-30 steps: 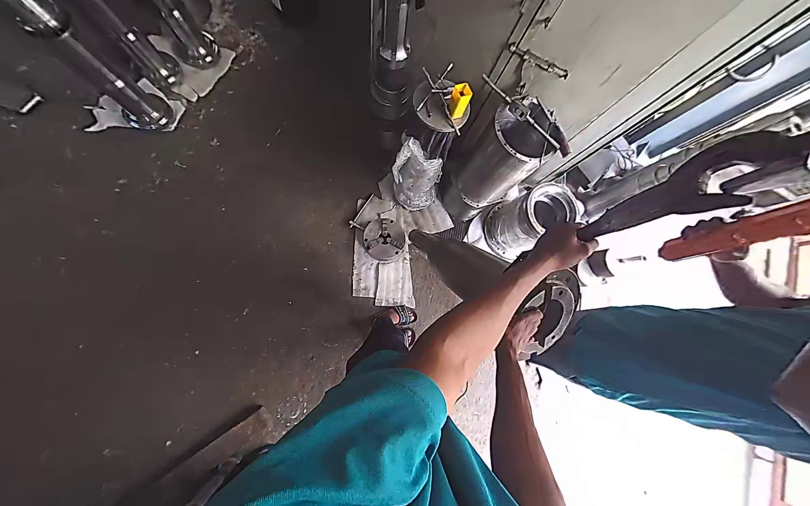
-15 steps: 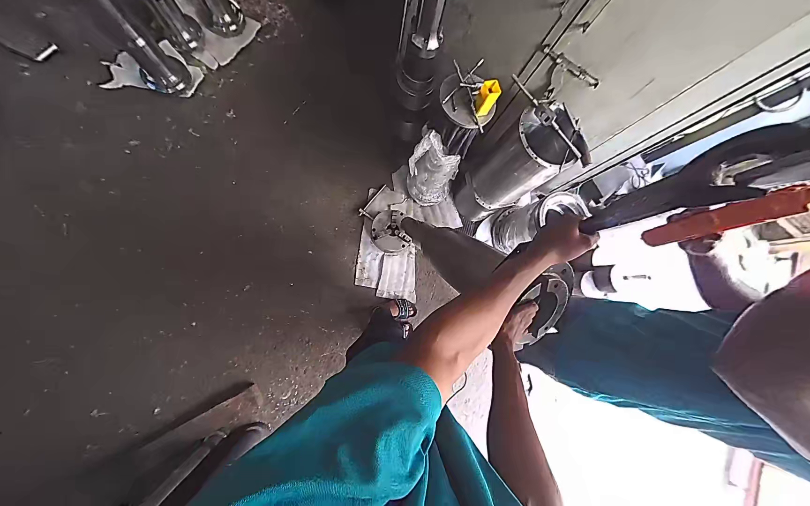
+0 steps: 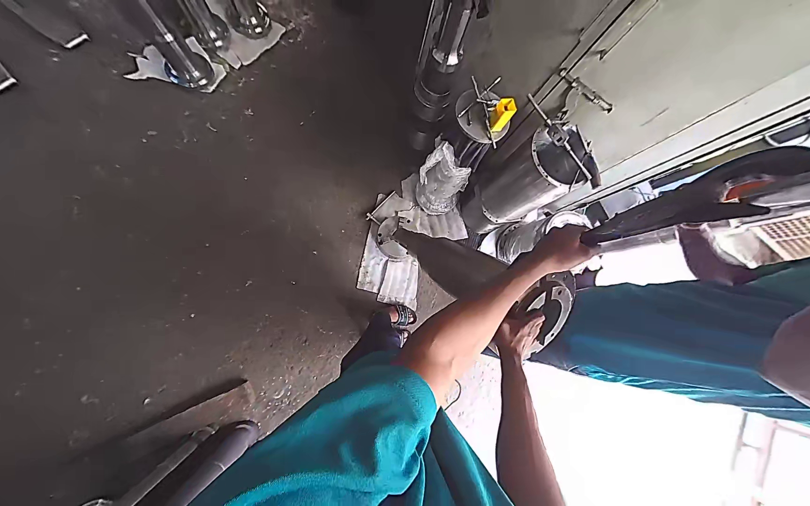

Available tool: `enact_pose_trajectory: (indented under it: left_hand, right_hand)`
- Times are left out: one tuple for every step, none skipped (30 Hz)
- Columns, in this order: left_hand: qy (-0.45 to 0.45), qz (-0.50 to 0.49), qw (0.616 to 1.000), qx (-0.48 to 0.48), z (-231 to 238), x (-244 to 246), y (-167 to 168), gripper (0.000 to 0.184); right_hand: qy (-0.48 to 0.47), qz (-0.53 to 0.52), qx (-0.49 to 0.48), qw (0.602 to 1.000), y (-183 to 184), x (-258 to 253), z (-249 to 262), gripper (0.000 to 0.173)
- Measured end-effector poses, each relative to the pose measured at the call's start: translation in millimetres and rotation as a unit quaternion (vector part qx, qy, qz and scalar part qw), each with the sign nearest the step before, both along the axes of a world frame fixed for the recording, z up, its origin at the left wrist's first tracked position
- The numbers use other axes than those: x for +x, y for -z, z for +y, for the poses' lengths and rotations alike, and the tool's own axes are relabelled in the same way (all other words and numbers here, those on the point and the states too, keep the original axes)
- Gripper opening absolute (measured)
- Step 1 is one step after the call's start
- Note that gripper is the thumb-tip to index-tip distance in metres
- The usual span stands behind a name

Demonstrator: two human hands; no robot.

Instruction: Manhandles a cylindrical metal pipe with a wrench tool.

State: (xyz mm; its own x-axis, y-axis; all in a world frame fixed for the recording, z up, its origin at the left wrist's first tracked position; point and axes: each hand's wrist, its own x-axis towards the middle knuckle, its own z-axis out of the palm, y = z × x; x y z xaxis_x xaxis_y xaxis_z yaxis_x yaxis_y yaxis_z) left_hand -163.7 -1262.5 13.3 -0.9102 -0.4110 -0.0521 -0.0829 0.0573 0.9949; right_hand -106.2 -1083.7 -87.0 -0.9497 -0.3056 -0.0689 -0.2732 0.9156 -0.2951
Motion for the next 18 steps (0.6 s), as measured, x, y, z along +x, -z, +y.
enact_pose_trajectory:
  left_hand:
    - [0.003,0.003,1.0,0.0,-1.5,1.5,-1.2,0.031]
    - [0.004,0.005,1.0,-0.002,-2.4,2.9,-2.7,0.031]
    - [0.004,0.007,1.0,-0.005,-3.3,3.3,-3.0,0.031]
    - [0.006,0.009,1.0,-0.008,-4.6,2.3,-2.2,0.031]
    - [0.008,0.01,1.0,-0.009,-5.5,1.0,-1.5,0.031]
    - [0.009,0.012,1.0,-0.01,-6.8,-0.8,-0.5,0.032]
    - [0.011,0.015,1.0,-0.012,-9.1,-2.8,0.6,0.032]
    - [0.015,0.017,1.0,-0.01,-10.9,-4.0,0.8,0.032]
    - [0.018,0.022,1.0,-0.008,-12.3,-5.3,1.5,0.033]
    - [0.02,0.028,0.999,-0.006,-14.8,-7.2,2.8,0.033]
    - [0.021,0.038,0.999,-0.003,-15.4,-9.8,6.0,0.033]
    - [0.021,0.047,0.999,-0.004,-14.7,-13.4,9.6,0.033]
    - [0.021,0.054,0.998,-0.01,-14.9,-17.0,11.7,0.034]
    - [0.02,0.056,0.998,-0.019,-16.4,-19.4,12.7,0.035]
    - [0.019,0.053,0.998,-0.022,-16.9,-20.6,12.2,0.038]
    - [0.018,0.045,0.999,-0.021,-16.1,-20.1,10.3,0.04]
    - [0.018,0.036,0.999,-0.014,-16.8,-17.5,5.9,0.041]
    - [0.019,0.03,0.999,-0.006,-18.4,-15.5,1.7,0.039]
  right_hand:
    - [-0.005,-0.002,-0.002,1.0,1.8,-3.6,1.3,0.1]
    - [-0.009,-0.006,0.0,1.0,3.2,-7.2,2.5,0.102]
    - [-0.01,-0.007,0.006,1.0,3.2,-9.8,2.5,0.103]
    - [-0.01,-0.009,0.015,1.0,2.9,-12.6,1.5,0.104]
    - [-0.009,-0.014,0.026,1.0,1.6,-14.8,1.0,0.105]
    - [-0.008,-0.021,0.036,0.999,0.0,-17.5,-0.2,0.108]
    - [-0.009,-0.024,0.042,0.999,-1.3,-20.7,-2.3,0.109]
    - [-0.011,-0.03,0.045,0.998,-2.1,-24.1,-3.4,0.11]
    - [-0.016,-0.033,0.046,0.998,-2.3,-27.6,-3.5,0.111]
    - [-0.024,-0.036,0.047,0.998,-1.4,-31.8,-4.5,0.11]
    - [-0.03,-0.037,0.053,0.997,-0.6,-35.2,-4.0,0.111]
    - [-0.033,-0.041,0.065,0.997,-0.9,-38.1,-3.1,0.112]
    - [-0.035,-0.043,0.071,0.996,-1.4,-41.8,-3.4,0.112]
    - [-0.04,-0.042,0.07,0.996,-0.8,-45.6,-4.9,0.112]
    - [-0.044,-0.043,0.066,0.996,-0.2,-48.5,-5.4,0.113]
    - [-0.048,-0.039,0.061,0.996,0.7,-50.2,-4.5,0.111]
    - [-0.053,-0.033,0.051,0.997,1.5,-52.0,-4.9,0.11]
    - [-0.06,-0.022,0.04,0.997,1.9,-54.1,-6.5,0.108]
